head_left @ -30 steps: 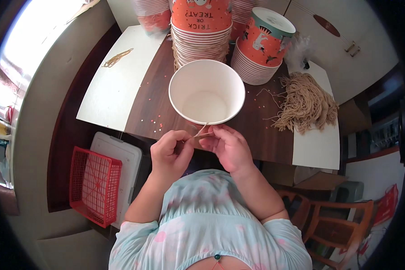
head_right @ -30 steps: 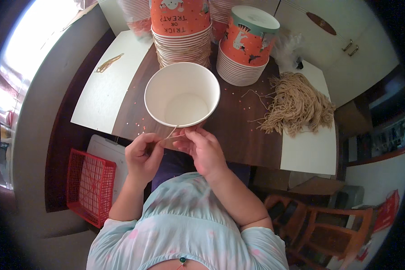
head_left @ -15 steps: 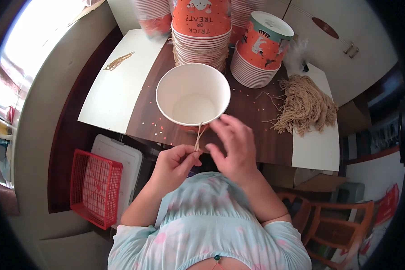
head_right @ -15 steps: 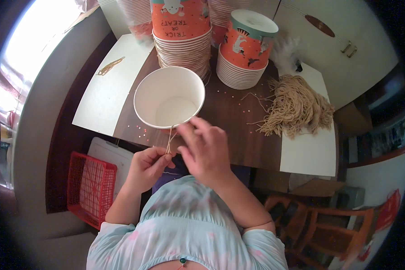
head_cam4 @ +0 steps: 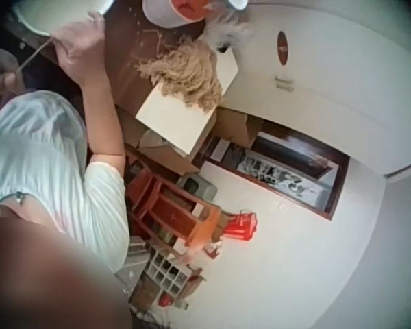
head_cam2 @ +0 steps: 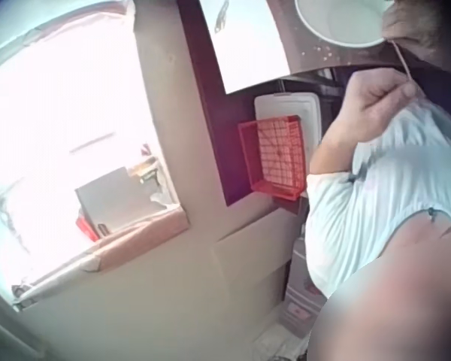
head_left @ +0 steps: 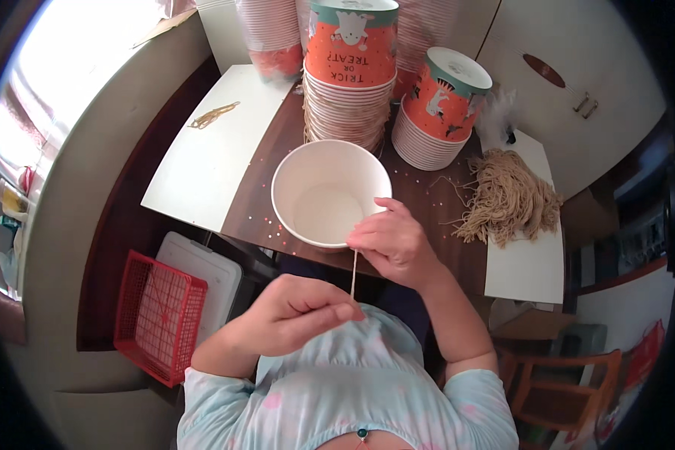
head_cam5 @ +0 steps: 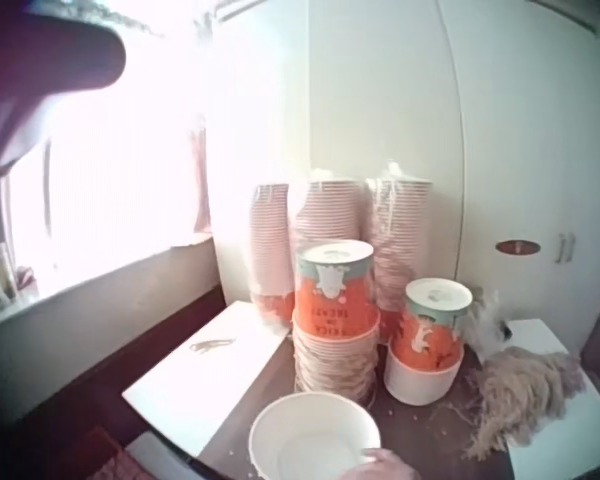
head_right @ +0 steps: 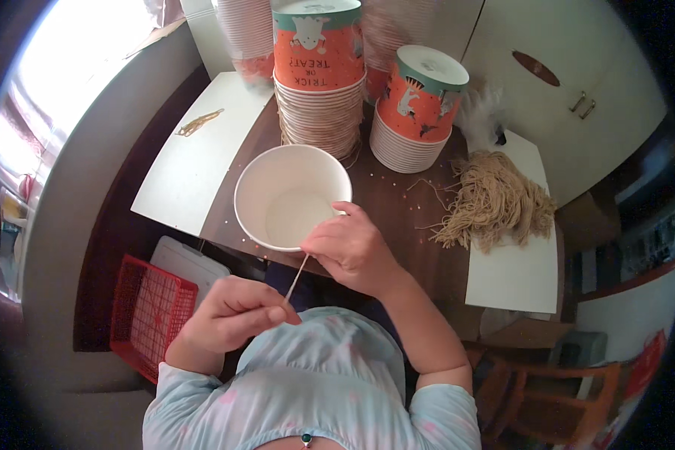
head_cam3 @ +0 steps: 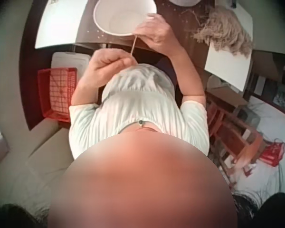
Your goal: Attaching string handles to paper buckets for packaging.
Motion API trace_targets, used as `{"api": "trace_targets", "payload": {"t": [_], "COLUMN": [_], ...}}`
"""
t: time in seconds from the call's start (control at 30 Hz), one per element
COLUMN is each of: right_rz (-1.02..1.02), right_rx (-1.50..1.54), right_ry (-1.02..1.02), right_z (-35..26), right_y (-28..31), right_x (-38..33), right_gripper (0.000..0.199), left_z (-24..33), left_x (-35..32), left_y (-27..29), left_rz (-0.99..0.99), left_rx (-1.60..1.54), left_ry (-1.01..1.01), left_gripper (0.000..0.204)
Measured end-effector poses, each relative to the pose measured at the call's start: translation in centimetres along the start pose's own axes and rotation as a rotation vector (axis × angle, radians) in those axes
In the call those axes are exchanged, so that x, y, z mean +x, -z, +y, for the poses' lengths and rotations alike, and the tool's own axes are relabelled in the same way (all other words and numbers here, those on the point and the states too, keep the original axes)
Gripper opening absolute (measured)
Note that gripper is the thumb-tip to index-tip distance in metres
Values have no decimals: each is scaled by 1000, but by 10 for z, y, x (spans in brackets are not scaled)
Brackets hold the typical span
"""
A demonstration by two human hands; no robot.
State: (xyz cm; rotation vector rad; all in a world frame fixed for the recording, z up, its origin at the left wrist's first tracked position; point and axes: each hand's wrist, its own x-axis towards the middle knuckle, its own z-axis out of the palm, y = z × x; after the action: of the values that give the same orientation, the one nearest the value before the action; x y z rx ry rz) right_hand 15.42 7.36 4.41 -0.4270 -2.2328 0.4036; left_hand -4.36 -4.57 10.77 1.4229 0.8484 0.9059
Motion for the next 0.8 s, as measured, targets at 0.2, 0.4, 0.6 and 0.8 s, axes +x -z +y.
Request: {"api": "trace_targets", "payload": {"t": [0.2, 0.4, 0.6, 0.8], "right_rz": [-302, -566, -322, -136], "right_rx": [48, -93, 1005, 584], "right_ry": [-69, -191, -740, -723], "right_z": [6, 2, -23, 2], "right_y": [71, 106, 54, 71], "right_x": [0, 17, 58, 51], "right_gripper": [14, 40, 48, 18], "left_z": [-19, -8, 31, 4], "left_x": [-1, 16, 79, 72], "left_y": [94, 98, 49, 82], "left_rz": [177, 256, 130, -12], "left_rx": [183, 243, 412, 81], "left_ry": [172, 151, 21, 219], "left_gripper": [13, 18, 21, 21]}}
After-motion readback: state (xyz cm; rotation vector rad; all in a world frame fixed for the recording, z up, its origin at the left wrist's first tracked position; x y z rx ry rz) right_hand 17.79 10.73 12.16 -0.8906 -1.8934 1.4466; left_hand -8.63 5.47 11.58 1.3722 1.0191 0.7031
